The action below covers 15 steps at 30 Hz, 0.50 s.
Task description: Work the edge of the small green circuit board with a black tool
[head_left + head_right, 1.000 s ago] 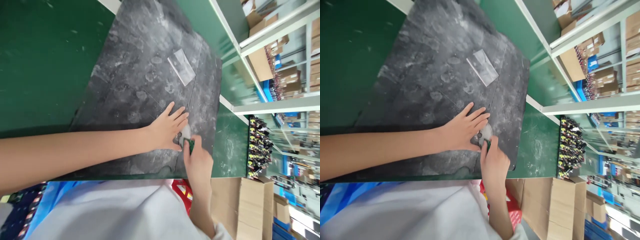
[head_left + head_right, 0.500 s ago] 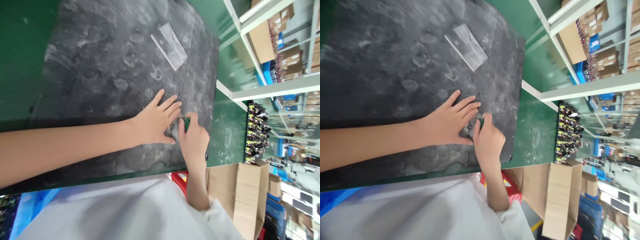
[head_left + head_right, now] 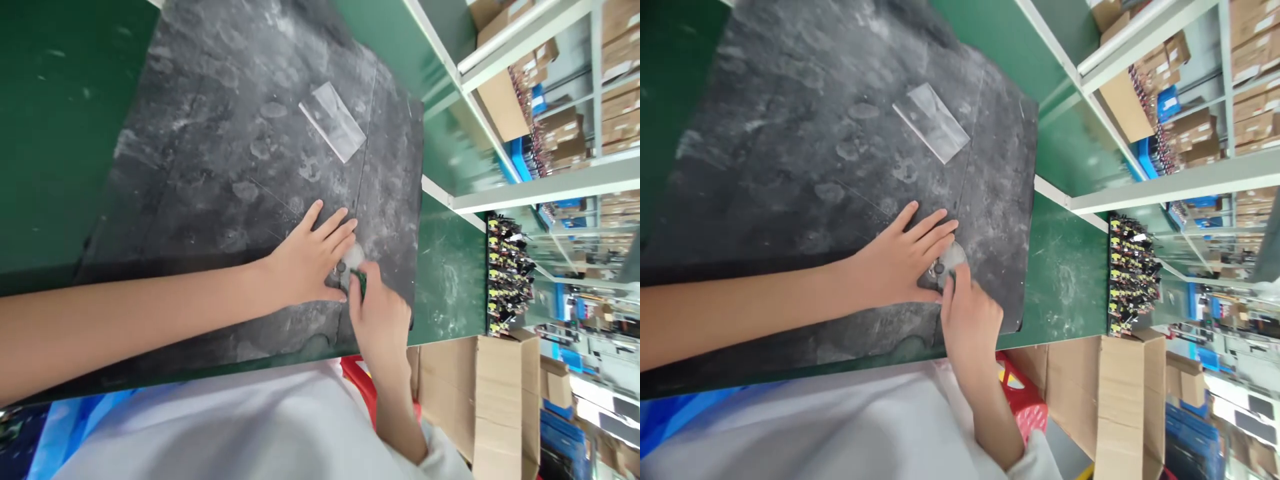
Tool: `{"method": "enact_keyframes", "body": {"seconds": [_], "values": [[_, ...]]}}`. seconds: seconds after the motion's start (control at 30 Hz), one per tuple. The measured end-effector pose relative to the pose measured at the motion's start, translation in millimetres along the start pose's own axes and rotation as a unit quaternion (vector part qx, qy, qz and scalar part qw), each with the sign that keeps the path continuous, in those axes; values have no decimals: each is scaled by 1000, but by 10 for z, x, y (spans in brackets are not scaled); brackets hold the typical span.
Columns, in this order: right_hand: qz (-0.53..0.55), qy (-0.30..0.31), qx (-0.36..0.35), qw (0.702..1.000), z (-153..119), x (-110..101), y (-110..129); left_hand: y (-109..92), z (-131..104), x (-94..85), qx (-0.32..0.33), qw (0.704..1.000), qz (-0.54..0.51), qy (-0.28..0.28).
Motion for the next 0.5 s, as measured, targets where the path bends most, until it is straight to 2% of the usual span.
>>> {"method": "enact_keyframes", "body": {"seconds": [0.1, 0.23, 0.4, 0.5], "values": [[9, 1, -7, 1000, -16, 1, 14, -12, -1, 6, 2, 1000, -1, -1], [-15, -10, 27, 999, 128, -59, 5, -5, 9, 1, -11, 1000, -4, 1], [10, 37, -3, 999, 18, -12, 16, -11, 10, -8, -14, 999, -11, 29], [10, 12, 19, 1000, 77, -26, -15, -9, 13, -23, -19, 999, -11, 31]]}}
Point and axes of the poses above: each hand's wrist, its own z-axis towards the middle knuckle, its own x-axis out of the palm, y = z × x, the point moved 5 cm from there along z, towards the middle knuckle, and after that the axes turned 13 degrees about -z, right-handed, at the moved point
